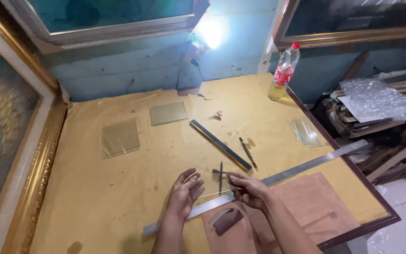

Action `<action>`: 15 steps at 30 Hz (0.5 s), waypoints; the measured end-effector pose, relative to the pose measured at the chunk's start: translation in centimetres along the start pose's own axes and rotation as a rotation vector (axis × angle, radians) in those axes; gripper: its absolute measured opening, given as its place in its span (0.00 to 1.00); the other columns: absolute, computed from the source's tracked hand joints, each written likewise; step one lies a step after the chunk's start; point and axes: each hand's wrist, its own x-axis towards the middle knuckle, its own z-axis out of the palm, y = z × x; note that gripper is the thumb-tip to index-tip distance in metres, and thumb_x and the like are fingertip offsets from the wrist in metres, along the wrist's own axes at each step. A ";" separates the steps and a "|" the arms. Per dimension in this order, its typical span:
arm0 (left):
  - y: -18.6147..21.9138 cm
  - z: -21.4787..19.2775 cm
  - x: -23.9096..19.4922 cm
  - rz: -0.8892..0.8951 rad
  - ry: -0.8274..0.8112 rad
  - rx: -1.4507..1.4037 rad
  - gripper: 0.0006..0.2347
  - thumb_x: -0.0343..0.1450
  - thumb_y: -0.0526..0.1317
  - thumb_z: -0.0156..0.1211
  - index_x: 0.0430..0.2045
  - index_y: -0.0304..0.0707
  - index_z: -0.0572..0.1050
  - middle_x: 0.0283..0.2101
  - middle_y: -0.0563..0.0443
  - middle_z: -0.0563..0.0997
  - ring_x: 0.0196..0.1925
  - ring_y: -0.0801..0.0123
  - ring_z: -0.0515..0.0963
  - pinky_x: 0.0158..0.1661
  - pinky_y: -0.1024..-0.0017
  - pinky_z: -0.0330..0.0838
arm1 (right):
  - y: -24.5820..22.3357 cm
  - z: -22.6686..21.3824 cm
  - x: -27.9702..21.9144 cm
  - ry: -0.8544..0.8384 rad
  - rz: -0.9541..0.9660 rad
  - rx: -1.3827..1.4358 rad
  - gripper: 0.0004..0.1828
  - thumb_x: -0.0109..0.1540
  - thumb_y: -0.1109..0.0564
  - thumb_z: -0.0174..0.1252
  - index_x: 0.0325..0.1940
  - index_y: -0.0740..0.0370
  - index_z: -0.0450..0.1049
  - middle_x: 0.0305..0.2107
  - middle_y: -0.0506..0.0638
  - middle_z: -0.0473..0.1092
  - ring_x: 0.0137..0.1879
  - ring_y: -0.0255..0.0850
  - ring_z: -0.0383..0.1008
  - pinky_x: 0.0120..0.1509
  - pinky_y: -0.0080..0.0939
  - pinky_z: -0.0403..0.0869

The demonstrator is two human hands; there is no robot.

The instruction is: Measuring and scoring small rectangular glass sheets on a workbench using a metal ruler and a glass cutter.

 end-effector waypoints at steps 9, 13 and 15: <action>-6.0 8.6 2.0 0.074 0.035 0.106 0.10 0.65 0.29 0.52 0.37 0.39 0.72 0.39 0.48 0.75 0.34 0.67 0.75 0.40 0.67 0.71 | -4.6 -7.1 -2.0 0.149 -0.128 -0.085 0.14 0.51 0.63 0.59 0.42 0.61 0.72 0.23 0.47 0.69 0.24 0.32 0.67 0.26 0.25 0.66; -6.1 10.2 2.2 0.065 0.093 0.084 0.10 0.66 0.31 0.49 0.39 0.41 0.69 0.44 0.43 0.77 0.40 0.62 0.77 0.30 0.79 0.70 | -7.6 -6.5 -3.6 0.091 -0.086 -0.196 0.09 0.52 0.59 0.60 0.34 0.63 0.70 0.25 0.48 0.68 0.26 0.31 0.66 0.29 0.24 0.69; -4.9 11.1 0.4 0.068 0.129 0.071 0.10 0.66 0.31 0.49 0.39 0.40 0.69 0.44 0.42 0.77 0.40 0.61 0.77 0.33 0.77 0.71 | -7.7 -7.4 -1.9 0.021 -0.058 -0.175 0.08 0.52 0.61 0.60 0.33 0.63 0.71 0.23 0.50 0.68 0.25 0.32 0.67 0.28 0.24 0.68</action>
